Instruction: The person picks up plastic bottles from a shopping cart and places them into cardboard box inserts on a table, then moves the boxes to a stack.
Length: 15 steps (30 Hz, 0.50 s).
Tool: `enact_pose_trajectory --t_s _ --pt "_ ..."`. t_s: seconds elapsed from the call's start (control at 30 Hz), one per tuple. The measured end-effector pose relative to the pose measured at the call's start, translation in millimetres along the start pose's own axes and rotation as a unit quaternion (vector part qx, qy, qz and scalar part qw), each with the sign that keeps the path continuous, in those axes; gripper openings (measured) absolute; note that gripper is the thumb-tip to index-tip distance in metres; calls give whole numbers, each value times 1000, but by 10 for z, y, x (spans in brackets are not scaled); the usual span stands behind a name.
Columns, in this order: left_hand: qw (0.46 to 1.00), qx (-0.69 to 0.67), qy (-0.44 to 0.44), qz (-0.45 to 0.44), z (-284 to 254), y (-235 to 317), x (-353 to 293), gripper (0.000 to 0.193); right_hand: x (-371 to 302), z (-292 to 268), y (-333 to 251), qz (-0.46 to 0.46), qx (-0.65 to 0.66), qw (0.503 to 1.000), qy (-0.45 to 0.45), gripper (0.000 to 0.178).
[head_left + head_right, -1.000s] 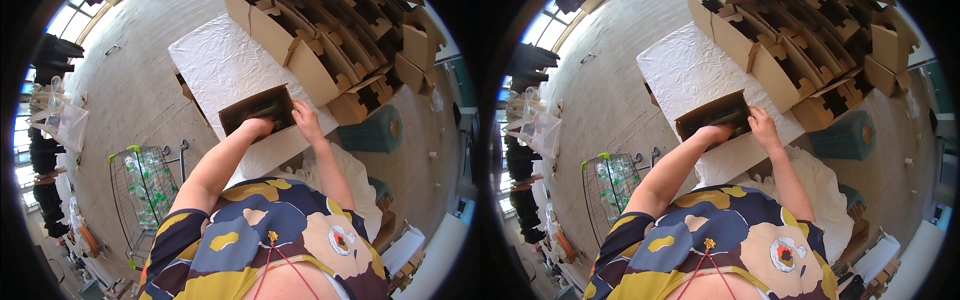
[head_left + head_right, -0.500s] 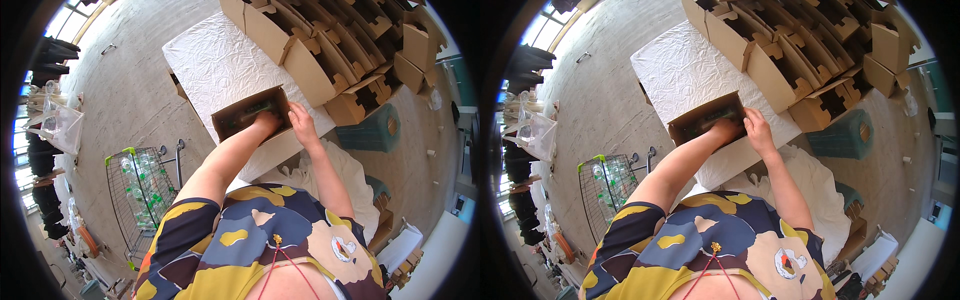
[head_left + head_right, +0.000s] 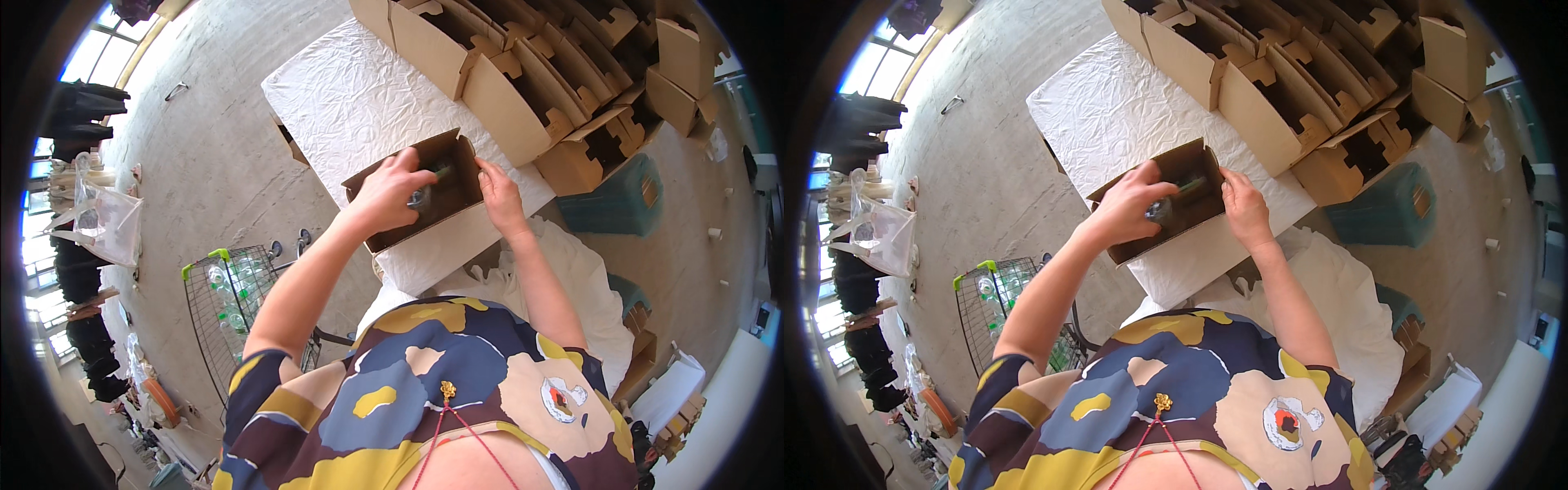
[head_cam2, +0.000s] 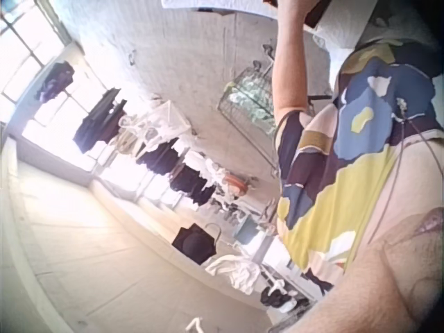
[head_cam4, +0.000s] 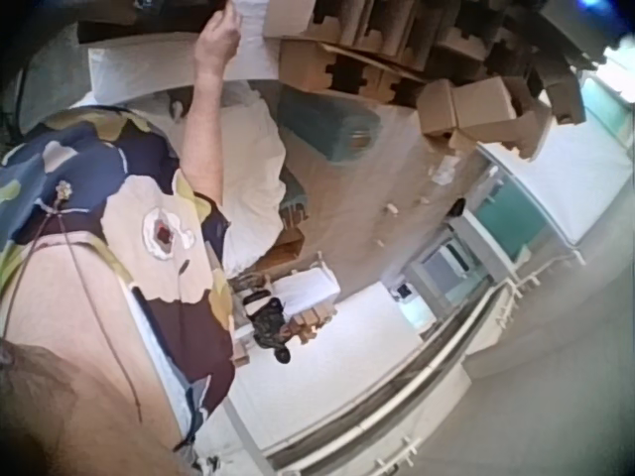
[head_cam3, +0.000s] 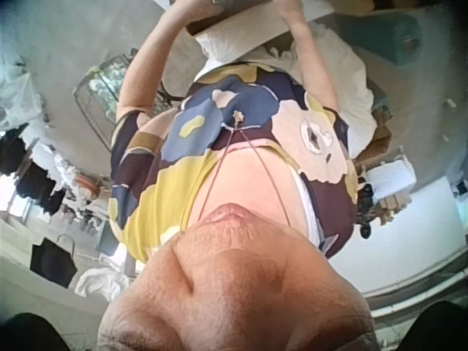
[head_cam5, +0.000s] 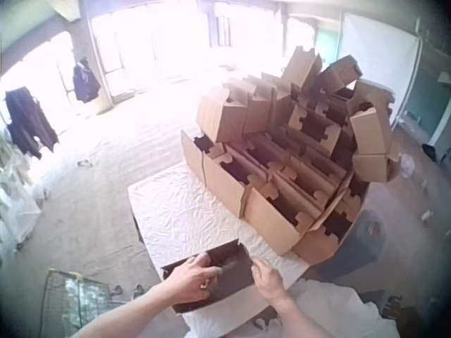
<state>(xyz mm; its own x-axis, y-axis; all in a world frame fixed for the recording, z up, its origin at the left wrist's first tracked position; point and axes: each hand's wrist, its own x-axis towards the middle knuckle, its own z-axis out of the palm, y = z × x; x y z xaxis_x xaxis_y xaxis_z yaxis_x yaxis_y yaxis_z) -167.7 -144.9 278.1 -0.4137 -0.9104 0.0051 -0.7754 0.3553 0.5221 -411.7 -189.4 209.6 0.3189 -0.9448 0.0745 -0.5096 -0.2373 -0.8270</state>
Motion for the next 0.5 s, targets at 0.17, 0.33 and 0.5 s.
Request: enact_pose_trajectory --t_s 0.17,0.33,0.5 --pt "964 -146 130 -183 161 190 -331 54 -19 15 -70 5 -3 1000 -12 32" --pt "944 -143 9 -297 515 159 -8 55 -3 7 -34 -7 -1 1000 -10 32" --pt "930 -79 -178 -313 587 -287 54 45 9 -7 -37 -8 10 1000 -17 32"
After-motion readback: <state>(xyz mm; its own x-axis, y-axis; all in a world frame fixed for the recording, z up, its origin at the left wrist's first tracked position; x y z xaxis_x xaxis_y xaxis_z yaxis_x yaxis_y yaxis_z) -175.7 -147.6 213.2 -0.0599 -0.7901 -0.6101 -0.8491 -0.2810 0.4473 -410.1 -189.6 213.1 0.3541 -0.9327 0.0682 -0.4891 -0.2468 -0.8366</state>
